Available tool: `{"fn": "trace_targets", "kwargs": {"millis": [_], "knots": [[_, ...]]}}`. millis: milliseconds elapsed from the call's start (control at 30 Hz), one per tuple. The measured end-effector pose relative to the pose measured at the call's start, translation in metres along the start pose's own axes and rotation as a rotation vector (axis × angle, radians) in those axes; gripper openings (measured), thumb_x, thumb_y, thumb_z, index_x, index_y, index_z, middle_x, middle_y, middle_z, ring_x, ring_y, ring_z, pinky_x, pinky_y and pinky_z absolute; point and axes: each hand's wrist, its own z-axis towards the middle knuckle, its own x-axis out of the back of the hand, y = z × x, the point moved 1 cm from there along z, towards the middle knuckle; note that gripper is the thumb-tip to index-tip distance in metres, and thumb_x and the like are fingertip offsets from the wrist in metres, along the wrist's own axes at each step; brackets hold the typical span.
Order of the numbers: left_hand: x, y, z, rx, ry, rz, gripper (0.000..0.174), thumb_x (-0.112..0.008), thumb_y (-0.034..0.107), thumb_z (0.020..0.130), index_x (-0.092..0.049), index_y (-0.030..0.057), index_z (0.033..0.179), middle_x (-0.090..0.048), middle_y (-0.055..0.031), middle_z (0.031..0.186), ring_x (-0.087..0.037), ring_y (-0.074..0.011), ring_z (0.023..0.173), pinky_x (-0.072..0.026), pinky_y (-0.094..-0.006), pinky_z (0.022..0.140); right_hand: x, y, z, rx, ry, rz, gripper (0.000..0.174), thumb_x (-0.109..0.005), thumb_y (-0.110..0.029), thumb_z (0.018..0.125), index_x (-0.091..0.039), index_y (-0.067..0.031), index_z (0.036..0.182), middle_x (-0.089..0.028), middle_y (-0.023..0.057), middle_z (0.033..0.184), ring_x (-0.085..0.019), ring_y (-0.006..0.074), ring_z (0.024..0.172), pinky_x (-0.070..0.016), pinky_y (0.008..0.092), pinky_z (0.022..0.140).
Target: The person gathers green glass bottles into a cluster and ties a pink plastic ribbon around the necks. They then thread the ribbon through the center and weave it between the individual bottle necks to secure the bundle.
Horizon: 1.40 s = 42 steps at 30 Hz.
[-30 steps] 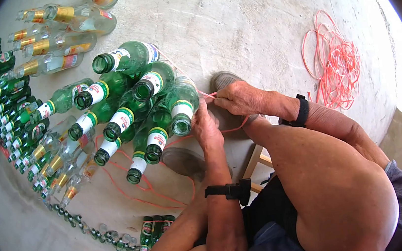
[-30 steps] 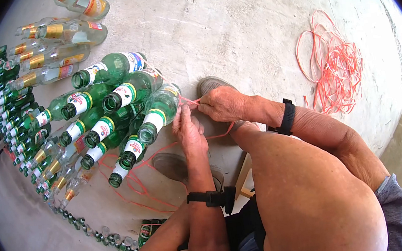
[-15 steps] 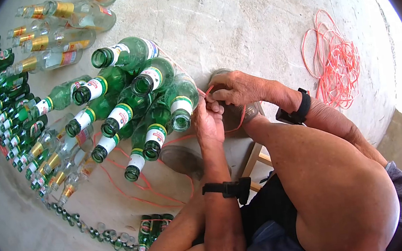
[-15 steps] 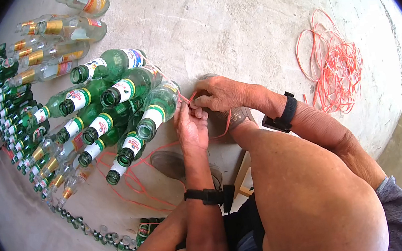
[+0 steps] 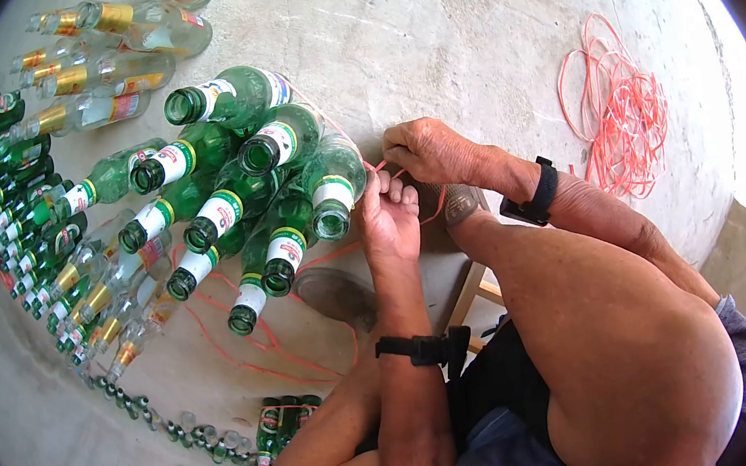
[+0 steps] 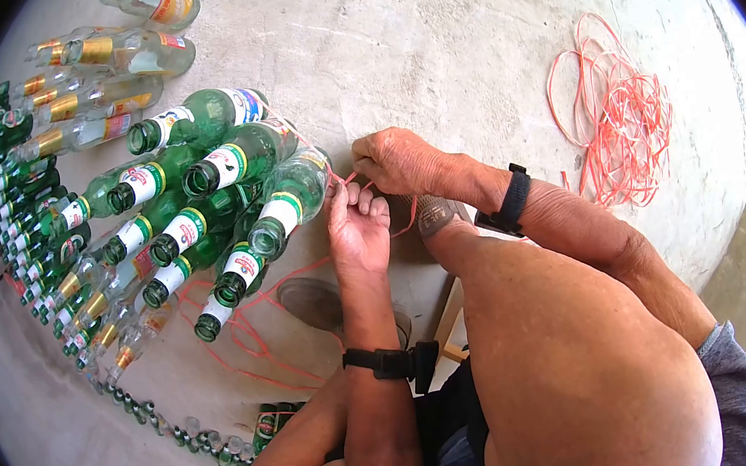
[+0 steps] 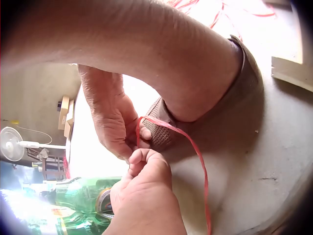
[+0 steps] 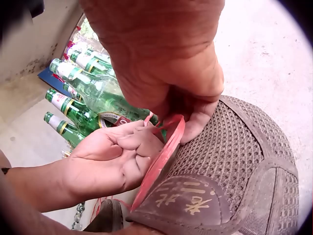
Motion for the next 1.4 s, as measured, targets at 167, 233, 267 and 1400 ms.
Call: {"fn": "trace_targets", "kwargs": {"millis": [167, 233, 267, 1400], "knots": [[0.004, -0.003, 0.004, 0.009, 0.006, -0.059, 0.007, -0.067, 0.014, 0.107, -0.06, 0.0136, 0.105, -0.04, 0.0049, 0.079, -0.037, -0.0084, 0.067, -0.0359, -0.0269, 0.059, 0.001, 0.0, 0.0, -0.045, -0.011, -0.041, 0.014, -0.067, -0.012, 0.096, -0.067, -0.0003, 0.089, -0.069, 0.0208, 0.08, -0.07, 0.0386, 0.075, -0.0567, 0.0447, 0.068], [0.005, -0.004, 0.006, 0.017, -0.001, -0.096, 0.005, -0.066, 0.012, 0.106, -0.062, 0.0133, 0.109, -0.04, 0.005, 0.079, -0.036, -0.0084, 0.066, -0.035, -0.0267, 0.059, 0.002, 0.001, 0.0, -0.044, -0.006, -0.039, 0.014, -0.067, -0.012, 0.097, -0.067, -0.0002, 0.088, -0.068, 0.0213, 0.079, -0.07, 0.0388, 0.074, -0.0564, 0.0448, 0.068], [0.006, -0.005, 0.006, 0.021, 0.004, -0.106, 0.006, -0.066, 0.011, 0.106, -0.063, 0.0134, 0.111, -0.039, 0.0051, 0.078, -0.036, -0.0083, 0.066, -0.0345, -0.0266, 0.058, 0.003, 0.002, 0.0, -0.044, -0.003, -0.037, 0.015, -0.066, -0.012, 0.097, -0.067, -0.0001, 0.088, -0.068, 0.0215, 0.079, -0.069, 0.0389, 0.073, -0.0562, 0.0449, 0.068], [0.002, -0.007, 0.003, -0.257, 0.232, 0.329, 0.028, -0.078, 0.02, 0.101, -0.068, 0.0116, 0.126, -0.055, 0.0066, 0.093, -0.044, -0.0067, 0.079, -0.038, -0.0287, 0.072, 0.011, -0.024, 0.023, -0.258, -0.215, 0.505, 0.028, -0.065, -0.023, 0.1, -0.077, 0.002, 0.1, -0.071, 0.0063, 0.081, -0.063, 0.0152, 0.079, -0.0557, 0.0359, 0.074]]}}
